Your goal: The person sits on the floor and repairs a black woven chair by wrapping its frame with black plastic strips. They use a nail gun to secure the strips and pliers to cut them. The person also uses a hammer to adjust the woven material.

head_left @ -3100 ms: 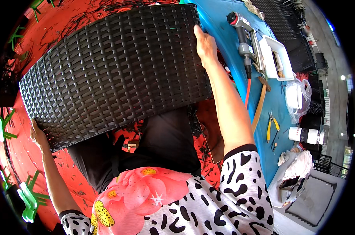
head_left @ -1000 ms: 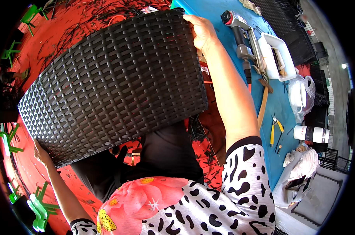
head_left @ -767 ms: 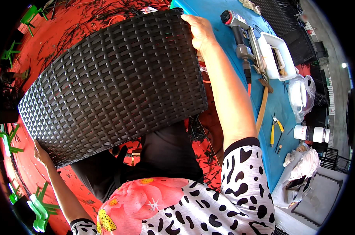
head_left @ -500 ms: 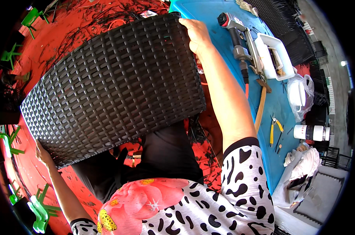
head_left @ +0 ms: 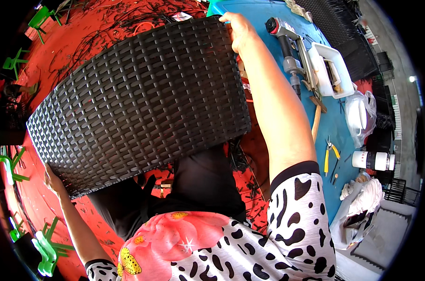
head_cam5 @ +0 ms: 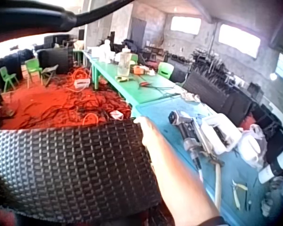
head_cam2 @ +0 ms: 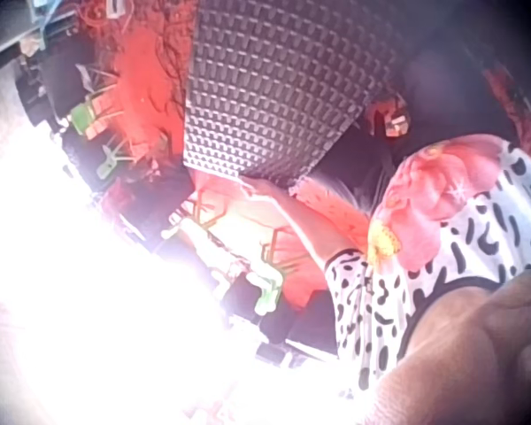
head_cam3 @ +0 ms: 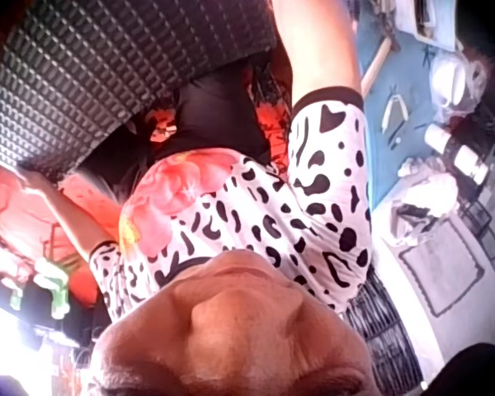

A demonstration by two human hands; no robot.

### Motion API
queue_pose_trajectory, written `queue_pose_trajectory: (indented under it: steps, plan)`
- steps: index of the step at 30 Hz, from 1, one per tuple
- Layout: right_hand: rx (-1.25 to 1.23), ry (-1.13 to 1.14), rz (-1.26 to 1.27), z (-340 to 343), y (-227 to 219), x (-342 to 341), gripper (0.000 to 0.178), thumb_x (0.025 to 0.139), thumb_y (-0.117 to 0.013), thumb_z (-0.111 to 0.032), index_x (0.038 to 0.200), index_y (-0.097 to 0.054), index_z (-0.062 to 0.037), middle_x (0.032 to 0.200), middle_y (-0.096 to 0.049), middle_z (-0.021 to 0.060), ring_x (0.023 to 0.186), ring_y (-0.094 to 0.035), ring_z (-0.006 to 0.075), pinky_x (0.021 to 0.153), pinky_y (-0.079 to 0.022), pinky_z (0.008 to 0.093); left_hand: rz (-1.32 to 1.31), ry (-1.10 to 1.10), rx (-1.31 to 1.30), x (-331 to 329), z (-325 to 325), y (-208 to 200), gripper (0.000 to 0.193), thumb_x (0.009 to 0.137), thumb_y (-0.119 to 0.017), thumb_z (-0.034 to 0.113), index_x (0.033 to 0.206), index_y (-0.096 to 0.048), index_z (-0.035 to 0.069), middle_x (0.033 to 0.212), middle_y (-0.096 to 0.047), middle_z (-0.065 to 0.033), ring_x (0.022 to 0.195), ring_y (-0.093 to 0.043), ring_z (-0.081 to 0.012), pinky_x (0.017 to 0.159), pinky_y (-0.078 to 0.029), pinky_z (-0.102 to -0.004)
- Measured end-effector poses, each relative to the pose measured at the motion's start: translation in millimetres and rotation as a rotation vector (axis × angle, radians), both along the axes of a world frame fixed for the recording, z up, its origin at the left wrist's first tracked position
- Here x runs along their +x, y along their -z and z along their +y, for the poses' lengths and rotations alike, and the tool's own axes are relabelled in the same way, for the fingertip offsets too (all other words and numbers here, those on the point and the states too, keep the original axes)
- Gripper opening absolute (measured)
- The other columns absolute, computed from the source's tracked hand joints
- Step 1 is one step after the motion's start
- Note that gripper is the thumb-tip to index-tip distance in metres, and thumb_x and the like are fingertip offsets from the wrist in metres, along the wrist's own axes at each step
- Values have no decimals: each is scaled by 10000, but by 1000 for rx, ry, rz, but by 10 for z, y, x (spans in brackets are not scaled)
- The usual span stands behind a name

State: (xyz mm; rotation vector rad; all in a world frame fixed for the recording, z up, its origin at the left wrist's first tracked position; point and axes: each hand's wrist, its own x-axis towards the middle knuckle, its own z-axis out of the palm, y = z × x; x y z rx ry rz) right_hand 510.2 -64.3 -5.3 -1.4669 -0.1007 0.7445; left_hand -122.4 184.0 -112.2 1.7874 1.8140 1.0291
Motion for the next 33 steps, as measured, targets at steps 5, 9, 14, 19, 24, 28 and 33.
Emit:
queue_pose_trajectory:
  steps: [5,9,14,19,24,28,33]
  plan:
    - [-16,50,-38,75,152,174,303,646,-595,-225,786,-545,39,720,-578,164,621,-559,261,643,-492,404,-37,-21,-13,25,5,16,546,849,-513,515,969,-660,2,810,-645,-94,741,-569,-178,716,-444,-331]
    - [-107,57,-89,125,199,299,262,617,-572,-194,745,-525,29,694,-559,161,575,-516,253,593,-470,400,-54,-28,-42,63,-12,-16,554,847,-508,523,975,-661,6,824,-653,-100,752,-579,-187,729,-446,-332]
    - [-62,60,50,143,162,265,228,614,-553,-186,717,-508,13,691,-552,169,583,-506,276,594,-456,423,-9,-29,4,-40,64,64,557,848,-505,521,994,-659,6,842,-656,-108,766,-582,-192,742,-446,-331]
    - [-60,55,35,95,220,300,232,622,-556,-195,728,-518,7,696,-560,165,608,-523,281,618,-458,434,-13,22,35,-13,67,60,562,860,-500,508,1008,-650,-13,849,-662,-114,763,-593,-195,733,-454,-325]
    - [-195,221,-89,112,204,92,230,760,-588,-240,908,-553,-67,883,-597,186,821,-586,262,819,-360,378,61,-36,13,-26,84,31,588,855,-487,530,1005,-651,-14,850,-660,-117,763,-591,-200,736,-451,-333]
    - [-50,146,-112,5,319,169,243,679,-587,-233,809,-547,-33,786,-581,159,711,-560,267,712,-429,416,48,-30,26,66,35,13,581,852,-489,534,990,-653,-7,822,-654,-120,743,-589,-200,718,-451,-343]
    - [286,-129,85,-290,146,-157,417,749,-689,-228,1065,-575,18,1251,-475,218,1173,-430,299,940,-355,484,15,-15,-63,48,21,-1,567,855,-490,531,952,-658,-1,795,-646,-100,722,-574,-183,694,-444,-332]
